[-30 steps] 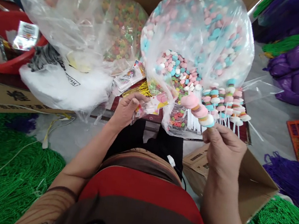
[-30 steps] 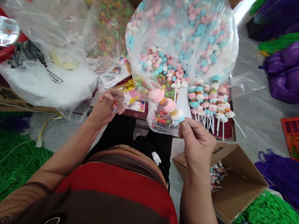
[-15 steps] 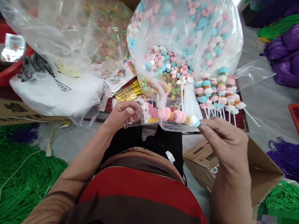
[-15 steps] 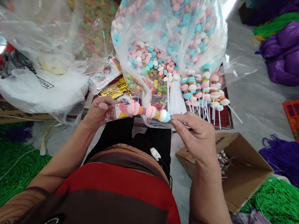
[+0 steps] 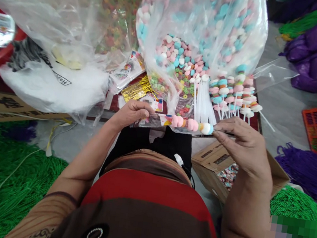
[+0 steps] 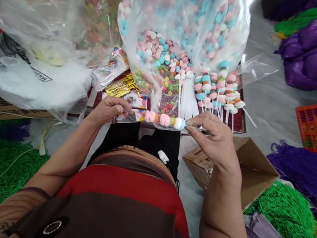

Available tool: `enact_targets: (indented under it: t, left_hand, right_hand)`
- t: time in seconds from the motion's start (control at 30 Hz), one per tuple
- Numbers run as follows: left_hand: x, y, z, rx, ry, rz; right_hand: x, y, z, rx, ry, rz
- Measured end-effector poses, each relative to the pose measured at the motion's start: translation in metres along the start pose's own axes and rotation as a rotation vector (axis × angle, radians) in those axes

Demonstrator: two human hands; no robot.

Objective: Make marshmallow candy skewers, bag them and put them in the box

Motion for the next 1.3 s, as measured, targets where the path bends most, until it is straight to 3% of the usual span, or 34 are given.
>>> enact_targets:
  t: [0.23,0.37,0.63,1.17,1.3]
  left_hand:
    - [-0.004,0.008,0.022,0.167,0.101,-0.057]
    - [-0.006,0.005,0.024,0.234,0.116,-0.066]
    - [-0.011,-0.018,0.032,0.343,0.236,0.088]
    - [-0.017,-0.030,0.038,0.417,0.228,0.166]
    - [-0.018,-0.027,0.040,0.438,0.228,0.135]
  right_hand:
    - [0.008,-0.001,-0.013,-0.091,-0.064,-0.098]
    - [0.010,-0.006,-0.013,-0.123,-0.069,-0.118]
    - [0.014,-0.008,-0.020,-0.123,-0.101,-0.131]
    - [0.018,-0.016,-0.022,-0.146,-0.059,-0.127]
    - [0.020,-0.016,-0.024,-0.120,-0.062,-0.114]
Point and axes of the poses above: each hand's wrist, its own x-axis away from the middle knuckle, its own y-axis out of the back of the hand, z = x × y, the point moved 10 cm from there along -x, towards the middle knuckle, and after that the axes turned 13 degrees about y, right-handed, at the moved point
